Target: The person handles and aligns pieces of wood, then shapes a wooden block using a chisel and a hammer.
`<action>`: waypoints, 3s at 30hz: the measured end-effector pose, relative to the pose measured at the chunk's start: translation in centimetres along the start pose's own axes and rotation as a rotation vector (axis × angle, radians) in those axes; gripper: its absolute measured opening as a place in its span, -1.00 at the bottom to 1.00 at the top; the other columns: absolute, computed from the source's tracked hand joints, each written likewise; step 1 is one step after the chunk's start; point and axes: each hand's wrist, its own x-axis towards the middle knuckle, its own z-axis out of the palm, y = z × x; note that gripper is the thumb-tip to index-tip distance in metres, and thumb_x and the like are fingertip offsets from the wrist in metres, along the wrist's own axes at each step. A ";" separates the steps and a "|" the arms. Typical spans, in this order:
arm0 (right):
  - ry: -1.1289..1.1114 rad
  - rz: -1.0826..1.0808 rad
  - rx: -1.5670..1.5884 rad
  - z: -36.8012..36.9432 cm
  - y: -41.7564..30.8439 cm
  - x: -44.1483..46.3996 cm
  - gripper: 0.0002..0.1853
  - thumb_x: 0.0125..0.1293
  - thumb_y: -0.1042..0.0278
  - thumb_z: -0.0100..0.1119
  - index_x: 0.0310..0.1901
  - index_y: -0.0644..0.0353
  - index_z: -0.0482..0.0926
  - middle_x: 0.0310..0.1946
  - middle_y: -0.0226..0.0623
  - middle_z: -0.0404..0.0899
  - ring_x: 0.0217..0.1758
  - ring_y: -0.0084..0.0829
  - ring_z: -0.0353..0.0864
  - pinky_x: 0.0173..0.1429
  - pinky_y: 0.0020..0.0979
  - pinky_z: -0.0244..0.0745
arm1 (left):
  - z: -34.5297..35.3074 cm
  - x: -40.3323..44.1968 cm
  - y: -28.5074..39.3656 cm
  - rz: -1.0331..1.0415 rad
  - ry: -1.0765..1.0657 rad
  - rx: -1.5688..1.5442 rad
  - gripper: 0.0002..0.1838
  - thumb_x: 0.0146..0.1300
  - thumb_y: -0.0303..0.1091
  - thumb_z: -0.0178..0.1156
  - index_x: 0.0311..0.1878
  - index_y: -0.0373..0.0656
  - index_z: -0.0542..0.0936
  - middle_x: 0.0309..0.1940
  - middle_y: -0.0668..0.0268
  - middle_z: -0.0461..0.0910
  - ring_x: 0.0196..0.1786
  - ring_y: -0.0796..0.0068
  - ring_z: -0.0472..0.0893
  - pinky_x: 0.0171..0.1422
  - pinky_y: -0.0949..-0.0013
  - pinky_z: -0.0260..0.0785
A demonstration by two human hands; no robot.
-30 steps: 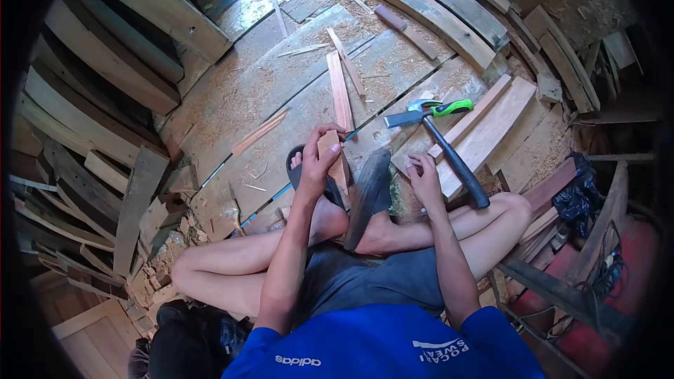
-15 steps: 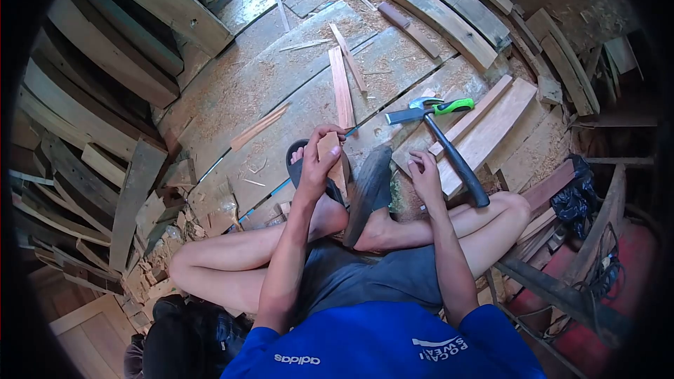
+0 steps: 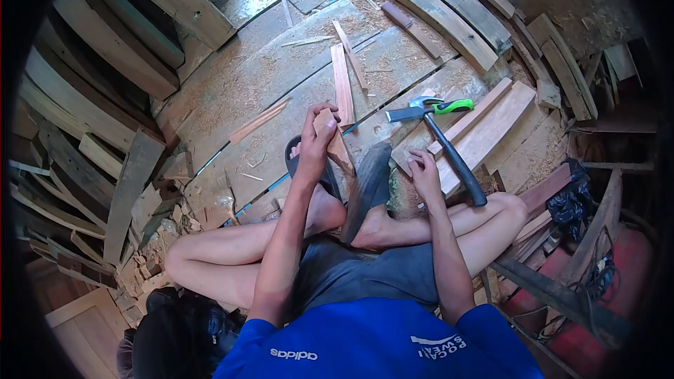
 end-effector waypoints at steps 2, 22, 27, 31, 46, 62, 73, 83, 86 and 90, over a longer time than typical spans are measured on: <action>-0.006 0.005 -0.003 0.0 -0.1 0.0 -0.69 0.34 0.41 0.13 0.07 0.33 0.51 0.06 -0.06 0.42 0.04 -0.25 0.59 0.13 -0.35 0.53 | 0.0 0.5 0.1 0.008 0.022 0.010 -0.68 0.36 -0.23 0.03 0.09 -0.19 0.40 -0.16 0.30 0.48 -0.06 0.56 0.46 0.13 0.47 0.29; -0.007 -0.015 0.025 0.2 -0.3 0.1 -0.68 0.33 0.40 0.13 0.07 0.35 0.51 0.01 -0.06 0.47 0.02 -0.24 0.61 0.09 -0.37 0.54 | -0.5 1.5 0.3 -0.013 0.028 -0.039 -0.64 0.31 -0.20 0.03 0.08 -0.19 0.41 -0.18 0.29 0.48 -0.07 0.53 0.48 0.10 0.46 0.30; 0.030 -0.023 0.025 0.1 -0.8 0.2 -0.71 0.34 0.40 0.13 0.04 0.34 0.52 -0.01 -0.05 0.49 -0.01 -0.24 0.63 0.04 -0.37 0.57 | -0.2 -0.4 0.3 -0.040 -0.046 -0.066 -0.69 0.33 -0.27 0.04 0.07 -0.19 0.43 -0.12 0.30 0.48 0.01 0.55 0.44 0.21 0.47 0.22; 0.156 -0.189 -0.129 -1.2 -2.8 2.0 -0.71 0.26 0.49 0.09 0.02 0.31 0.53 -0.03 0.01 0.50 -0.04 -0.12 0.61 0.05 -0.27 0.53 | -0.3 -2.0 -0.1 0.049 -0.097 0.031 -0.64 0.29 -0.26 0.05 0.08 -0.25 0.42 -0.11 0.26 0.50 0.03 0.49 0.45 0.22 0.43 0.22; -0.166 -0.079 -0.993 -8.7 -4.8 13.7 -0.29 0.08 0.26 0.28 0.34 -0.12 0.35 0.34 -0.09 0.29 0.45 -0.13 0.20 0.43 0.11 0.06 | -0.5 -2.5 3.2 -0.021 -0.112 0.102 -0.35 0.48 0.11 -0.28 0.45 -0.11 0.26 0.36 0.11 0.32 0.46 0.29 0.22 0.50 0.31 -0.07; -0.316 -0.236 -1.144 -14.2 -2.7 14.5 -0.49 0.10 0.41 0.29 0.15 0.12 0.52 0.06 -0.08 0.55 0.18 -0.11 0.48 0.31 -0.22 0.35 | -6.9 -11.3 21.0 0.133 0.008 0.345 -0.62 0.48 -0.36 -0.11 0.26 -0.32 0.43 0.13 0.13 0.53 0.23 0.34 0.48 0.39 0.32 0.21; -0.130 -0.703 0.198 -9.5 -19.3 6.9 -0.68 0.16 0.41 0.26 -0.04 0.22 0.49 -0.34 -0.30 0.51 -0.30 -0.47 0.56 -0.17 -0.46 0.50 | -5.5 -4.6 13.1 0.070 0.174 0.158 -0.70 0.46 -0.36 -0.04 0.15 -0.26 0.50 -0.02 0.20 0.62 0.06 0.42 0.58 0.19 0.36 0.35; -0.169 -0.891 0.999 -2.1 -30.2 -1.4 -0.64 0.43 -0.01 -0.01 -0.13 0.13 0.24 -0.59 -0.32 0.23 -0.74 -0.52 0.22 -0.64 -0.45 0.24 | -0.5 -4.7 2.1 0.003 0.213 0.106 -0.74 0.37 -0.38 0.12 0.03 -0.26 0.64 -0.04 0.26 0.62 0.07 0.48 0.53 0.24 0.42 0.30; -0.120 -0.900 0.915 0.3 -30.9 -1.9 -0.66 0.45 -0.03 -0.09 -0.17 0.12 0.23 -0.62 -0.36 0.19 -0.78 -0.55 0.14 -0.69 -0.47 0.18 | -0.5 -5.0 1.4 0.009 0.222 0.048 -0.75 0.37 -0.36 0.12 0.02 -0.21 0.65 -0.08 0.25 0.62 0.04 0.45 0.52 0.24 0.43 0.26; -0.085 -0.865 0.859 2.1 -30.9 -1.6 -0.67 0.47 -0.03 -0.13 -0.19 0.10 0.23 -0.64 -0.40 0.17 -0.80 -0.56 0.11 -0.70 -0.47 0.14 | -0.1 -4.8 1.1 0.030 0.220 -0.040 -0.74 0.37 -0.37 0.11 0.03 -0.23 0.65 -0.06 0.24 0.60 0.05 0.44 0.51 0.23 0.44 0.25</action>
